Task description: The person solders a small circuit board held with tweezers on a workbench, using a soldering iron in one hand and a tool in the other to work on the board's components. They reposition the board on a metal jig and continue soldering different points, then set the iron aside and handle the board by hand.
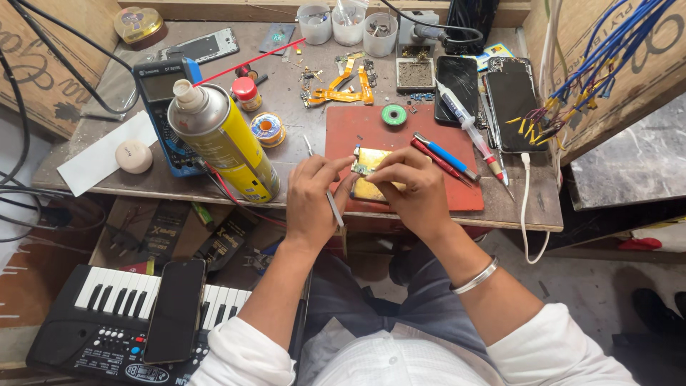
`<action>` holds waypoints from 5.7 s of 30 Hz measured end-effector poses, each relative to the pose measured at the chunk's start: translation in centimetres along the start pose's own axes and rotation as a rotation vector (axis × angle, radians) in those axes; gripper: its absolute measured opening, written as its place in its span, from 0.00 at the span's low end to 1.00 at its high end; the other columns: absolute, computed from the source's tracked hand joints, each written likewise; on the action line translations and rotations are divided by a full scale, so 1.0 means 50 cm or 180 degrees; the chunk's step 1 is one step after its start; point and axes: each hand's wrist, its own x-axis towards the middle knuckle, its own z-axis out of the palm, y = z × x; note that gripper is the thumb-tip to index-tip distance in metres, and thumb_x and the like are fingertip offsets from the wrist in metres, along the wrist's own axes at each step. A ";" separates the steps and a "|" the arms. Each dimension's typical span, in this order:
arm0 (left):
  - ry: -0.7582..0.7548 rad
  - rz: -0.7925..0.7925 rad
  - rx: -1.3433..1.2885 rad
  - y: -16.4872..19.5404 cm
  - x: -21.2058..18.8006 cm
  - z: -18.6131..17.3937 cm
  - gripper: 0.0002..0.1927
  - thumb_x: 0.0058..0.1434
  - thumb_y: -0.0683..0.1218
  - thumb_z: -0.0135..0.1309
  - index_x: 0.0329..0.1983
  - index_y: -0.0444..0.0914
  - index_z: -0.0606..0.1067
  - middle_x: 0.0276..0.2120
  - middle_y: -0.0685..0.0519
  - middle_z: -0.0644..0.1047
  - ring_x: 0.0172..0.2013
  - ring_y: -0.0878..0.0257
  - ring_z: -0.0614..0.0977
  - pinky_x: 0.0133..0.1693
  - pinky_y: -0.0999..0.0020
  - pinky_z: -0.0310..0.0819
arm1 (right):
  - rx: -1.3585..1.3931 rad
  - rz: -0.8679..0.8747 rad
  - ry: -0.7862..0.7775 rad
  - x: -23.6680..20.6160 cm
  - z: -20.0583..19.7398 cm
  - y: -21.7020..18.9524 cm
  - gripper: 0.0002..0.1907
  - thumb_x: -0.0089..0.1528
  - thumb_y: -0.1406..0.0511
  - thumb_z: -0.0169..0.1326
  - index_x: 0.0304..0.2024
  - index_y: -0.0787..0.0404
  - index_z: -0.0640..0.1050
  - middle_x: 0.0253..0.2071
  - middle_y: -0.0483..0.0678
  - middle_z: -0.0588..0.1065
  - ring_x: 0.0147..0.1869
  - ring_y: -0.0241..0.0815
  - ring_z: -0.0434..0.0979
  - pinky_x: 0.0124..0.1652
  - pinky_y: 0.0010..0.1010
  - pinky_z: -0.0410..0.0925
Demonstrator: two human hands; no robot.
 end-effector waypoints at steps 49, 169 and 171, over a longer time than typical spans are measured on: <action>0.0407 0.0053 -0.0429 -0.022 -0.032 0.024 0.11 0.63 0.40 0.63 0.49 0.38 0.81 0.44 0.50 0.82 0.42 0.53 0.82 0.49 0.60 0.73 | -0.0307 0.0352 0.0141 -0.016 -0.004 -0.042 0.07 0.57 0.73 0.65 0.37 0.62 0.81 0.41 0.48 0.82 0.47 0.43 0.84 0.48 0.32 0.74; -0.0693 -0.0594 -0.0702 -0.071 0.054 0.029 0.05 0.63 0.41 0.59 0.40 0.35 0.80 0.35 0.47 0.79 0.35 0.54 0.82 0.38 0.62 0.76 | -0.0746 -0.0030 0.0457 -0.030 0.040 -0.030 0.08 0.55 0.71 0.66 0.33 0.59 0.78 0.37 0.44 0.81 0.41 0.44 0.79 0.45 0.36 0.69; -0.0678 -0.0645 -0.0722 -0.071 0.051 0.030 0.05 0.63 0.41 0.59 0.40 0.35 0.80 0.35 0.48 0.79 0.35 0.55 0.82 0.38 0.62 0.76 | -0.0759 -0.0027 0.0433 -0.030 0.040 -0.031 0.08 0.55 0.71 0.66 0.33 0.59 0.79 0.37 0.44 0.81 0.41 0.44 0.79 0.45 0.36 0.69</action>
